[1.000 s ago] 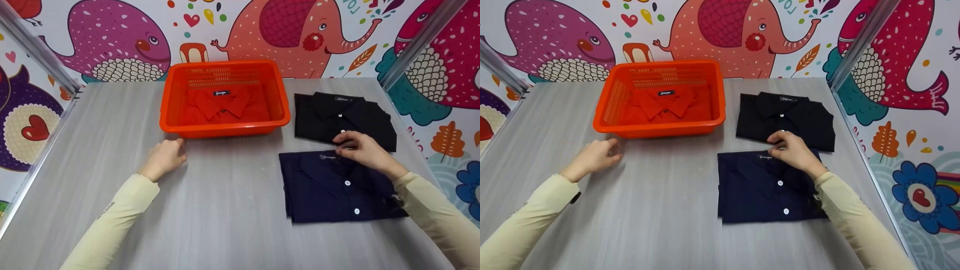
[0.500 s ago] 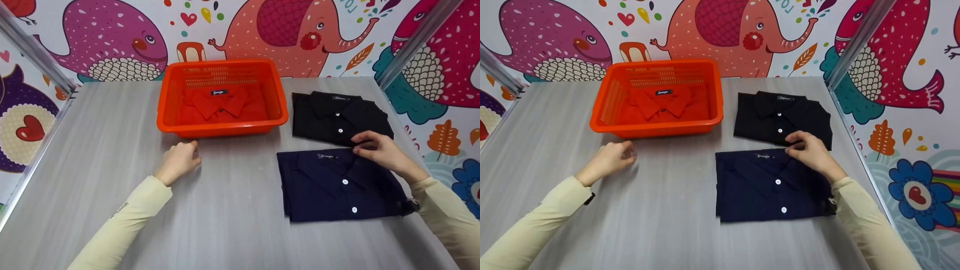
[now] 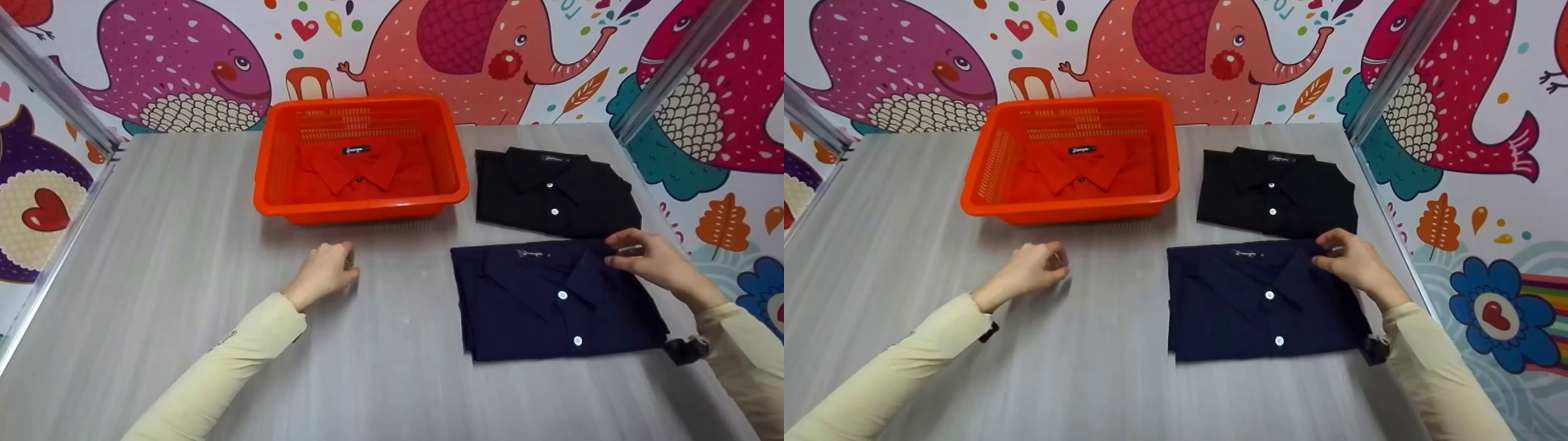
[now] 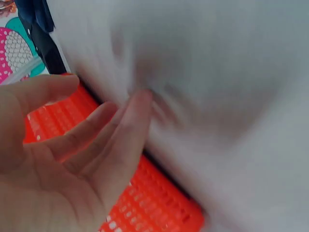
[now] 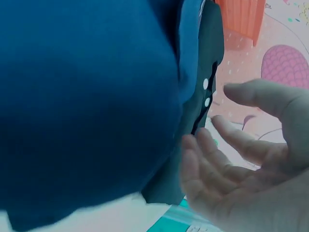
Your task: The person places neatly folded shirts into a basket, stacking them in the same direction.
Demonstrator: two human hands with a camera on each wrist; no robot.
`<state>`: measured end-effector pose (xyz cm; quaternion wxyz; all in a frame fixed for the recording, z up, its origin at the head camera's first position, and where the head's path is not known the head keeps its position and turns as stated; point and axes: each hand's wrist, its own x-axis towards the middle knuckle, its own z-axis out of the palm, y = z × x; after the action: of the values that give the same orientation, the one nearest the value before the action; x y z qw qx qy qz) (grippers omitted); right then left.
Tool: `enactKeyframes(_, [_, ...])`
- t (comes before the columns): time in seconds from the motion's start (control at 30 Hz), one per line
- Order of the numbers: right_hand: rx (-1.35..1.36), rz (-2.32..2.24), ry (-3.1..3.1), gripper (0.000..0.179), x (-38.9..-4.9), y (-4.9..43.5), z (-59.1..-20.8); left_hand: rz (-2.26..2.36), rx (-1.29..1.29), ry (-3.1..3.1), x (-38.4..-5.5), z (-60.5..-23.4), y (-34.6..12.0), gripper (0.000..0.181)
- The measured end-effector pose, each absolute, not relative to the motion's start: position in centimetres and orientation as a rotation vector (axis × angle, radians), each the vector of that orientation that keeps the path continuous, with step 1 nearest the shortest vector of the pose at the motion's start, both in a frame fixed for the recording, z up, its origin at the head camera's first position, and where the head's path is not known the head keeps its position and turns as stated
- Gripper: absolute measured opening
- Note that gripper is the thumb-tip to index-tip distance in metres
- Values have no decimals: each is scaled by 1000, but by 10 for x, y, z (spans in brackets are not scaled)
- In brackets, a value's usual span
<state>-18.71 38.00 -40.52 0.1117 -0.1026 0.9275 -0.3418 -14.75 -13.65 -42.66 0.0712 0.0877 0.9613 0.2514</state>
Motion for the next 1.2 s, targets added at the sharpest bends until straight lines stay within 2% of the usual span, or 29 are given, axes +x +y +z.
enactKeyframes(0.17, [-236,-909,2665,49,-181,393,-408,828,282,2811,-144,-425,-122,11])
enactKeyframes(0.3, [-156,-873,2613,66,-176,400,-412,855,342,2774,-142,-424,-109,11])
enactKeyframes(0.5, [-36,-847,2487,87,-171,404,-415,951,409,2698,-143,-426,-87,19])
enactKeyframes(0.63, [36,-845,2406,92,-170,407,-414,1127,342,2522,-144,-427,-72,21])
enactKeyframes(0.8, [48,-887,2321,92,-168,410,-415,1426,96,2104,-139,-430,-51,15])
enactKeyframes(0.93, [88,-920,2291,92,-166,408,-419,1506,0,1875,-137,-434,-35,13])
enactKeyframes(1.07, [126,-934,2309,91,-163,402,-419,1520,-7,1790,-137,-435,-23,24])
enactKeyframes(1.2, [142,-943,2322,91,-162,399,-419,1514,-6,1806,-137,-433,-13,45])
